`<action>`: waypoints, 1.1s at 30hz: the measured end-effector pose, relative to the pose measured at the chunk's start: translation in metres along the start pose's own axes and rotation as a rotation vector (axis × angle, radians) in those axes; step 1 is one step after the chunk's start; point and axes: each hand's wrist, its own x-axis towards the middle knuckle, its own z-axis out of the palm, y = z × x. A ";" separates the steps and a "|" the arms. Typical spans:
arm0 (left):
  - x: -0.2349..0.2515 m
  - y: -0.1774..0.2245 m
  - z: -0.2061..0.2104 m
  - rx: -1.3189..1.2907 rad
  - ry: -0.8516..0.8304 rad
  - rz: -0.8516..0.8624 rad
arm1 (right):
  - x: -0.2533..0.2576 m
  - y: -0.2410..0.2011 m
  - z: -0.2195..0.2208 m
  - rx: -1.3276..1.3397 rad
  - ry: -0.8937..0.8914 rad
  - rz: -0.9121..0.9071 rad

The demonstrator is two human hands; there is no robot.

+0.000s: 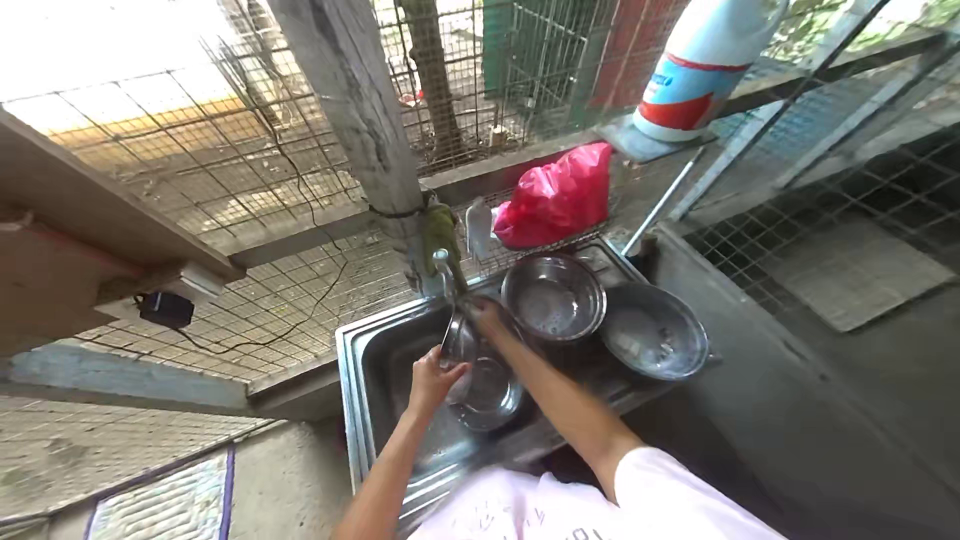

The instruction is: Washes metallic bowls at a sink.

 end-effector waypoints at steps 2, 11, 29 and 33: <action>0.005 -0.010 -0.005 0.007 -0.033 -0.028 | -0.036 0.001 0.037 -0.152 0.046 -0.335; -0.021 -0.014 -0.022 -0.065 -0.015 0.027 | 0.016 -0.005 0.009 0.019 -0.245 0.003; 0.000 -0.046 -0.022 -1.178 0.646 -0.423 | -0.037 0.052 0.056 0.248 0.014 -0.240; 0.010 -0.040 -0.004 -1.140 0.641 -0.561 | -0.074 0.035 0.097 -0.356 0.000 -0.749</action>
